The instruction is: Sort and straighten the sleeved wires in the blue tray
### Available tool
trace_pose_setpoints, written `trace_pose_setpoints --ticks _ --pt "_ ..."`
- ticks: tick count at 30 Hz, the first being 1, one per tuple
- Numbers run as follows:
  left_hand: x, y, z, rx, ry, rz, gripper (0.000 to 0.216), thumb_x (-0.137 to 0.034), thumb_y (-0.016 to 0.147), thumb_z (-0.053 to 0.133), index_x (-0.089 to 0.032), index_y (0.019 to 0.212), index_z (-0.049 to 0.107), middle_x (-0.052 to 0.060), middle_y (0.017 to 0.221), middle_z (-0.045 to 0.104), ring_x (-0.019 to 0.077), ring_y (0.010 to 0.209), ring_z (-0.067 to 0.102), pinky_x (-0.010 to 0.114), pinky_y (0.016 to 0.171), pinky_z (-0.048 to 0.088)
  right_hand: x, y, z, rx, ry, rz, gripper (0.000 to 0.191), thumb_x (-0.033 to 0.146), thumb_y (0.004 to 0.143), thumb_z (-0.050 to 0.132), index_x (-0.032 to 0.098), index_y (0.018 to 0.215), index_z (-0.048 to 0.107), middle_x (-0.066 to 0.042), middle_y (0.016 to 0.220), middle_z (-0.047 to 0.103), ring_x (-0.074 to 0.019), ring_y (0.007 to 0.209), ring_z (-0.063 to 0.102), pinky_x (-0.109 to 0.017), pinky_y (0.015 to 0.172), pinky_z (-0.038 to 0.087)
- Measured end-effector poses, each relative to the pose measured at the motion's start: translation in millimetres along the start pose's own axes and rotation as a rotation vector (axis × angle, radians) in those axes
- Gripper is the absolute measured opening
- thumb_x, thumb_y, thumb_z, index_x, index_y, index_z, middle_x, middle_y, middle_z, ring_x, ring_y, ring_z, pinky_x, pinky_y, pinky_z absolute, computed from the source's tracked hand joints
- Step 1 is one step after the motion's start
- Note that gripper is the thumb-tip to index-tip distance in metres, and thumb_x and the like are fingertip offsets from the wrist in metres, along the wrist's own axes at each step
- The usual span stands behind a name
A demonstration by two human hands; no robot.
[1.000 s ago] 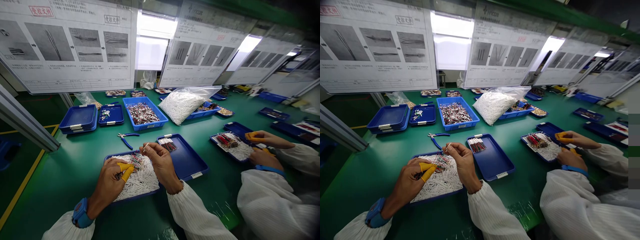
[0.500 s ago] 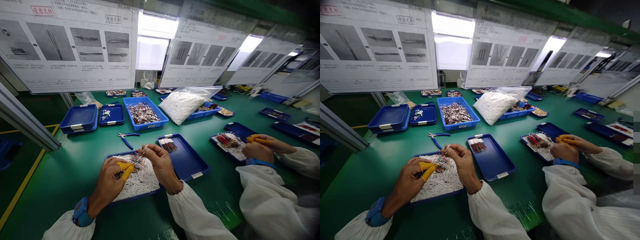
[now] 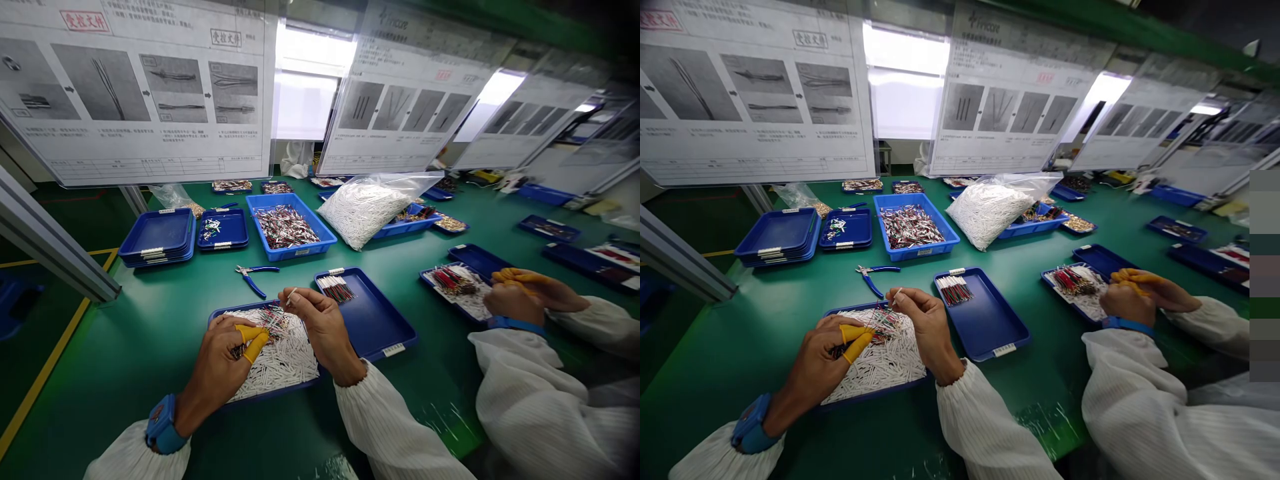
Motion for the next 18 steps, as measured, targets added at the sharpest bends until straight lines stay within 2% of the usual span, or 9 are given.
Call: trace_pose_setpoints --ticks 3,7,18 --pt "-0.7 -1.1 2.3 0.009 0.0 0.012 0.011 -0.025 0.088 0.069 -0.029 0.087 0.079 0.002 0.087 0.079 0.0252 0.094 0.071 0.046 0.089 0.049 0.9 0.9 -0.9 -0.017 0.044 -0.024 0.018 0.037 0.08 0.081 0.023 0.092 0.08 -0.004 0.089 0.078 -0.0221 0.091 0.07 -0.04 0.092 0.052" --pt "-0.8 -2.8 6.6 0.043 0.006 0.012 0.009 -0.025 0.087 0.07 -0.027 0.087 0.079 0.004 0.09 0.078 0.0262 0.097 0.07 0.045 0.085 0.051 3.9 -0.6 6.7 0.029 0.05 -0.036 0.016 0.036 0.083 0.08 0.023 0.092 0.079 -0.003 0.086 0.077 -0.0191 0.086 0.069 -0.036 0.089 0.052" --pt "0.0 -4.3 12.2 0.085 0.006 -0.013 0.029 -0.029 0.087 0.069 -0.023 0.059 0.065 0.003 0.088 0.077 0.0258 0.096 0.07 0.046 0.088 0.049 6.3 -2.4 12.4 0.068 0.036 -0.027 0.017 0.039 0.082 0.08 0.024 0.09 0.078 -0.002 0.084 0.076 -0.0195 0.084 0.069 -0.038 0.088 0.052"
Point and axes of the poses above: each hand's wrist, its own y-axis towards the middle knuckle, its own z-axis out of the palm, x = y × z, the point moved 10 cm from there along y, towards the middle knuckle
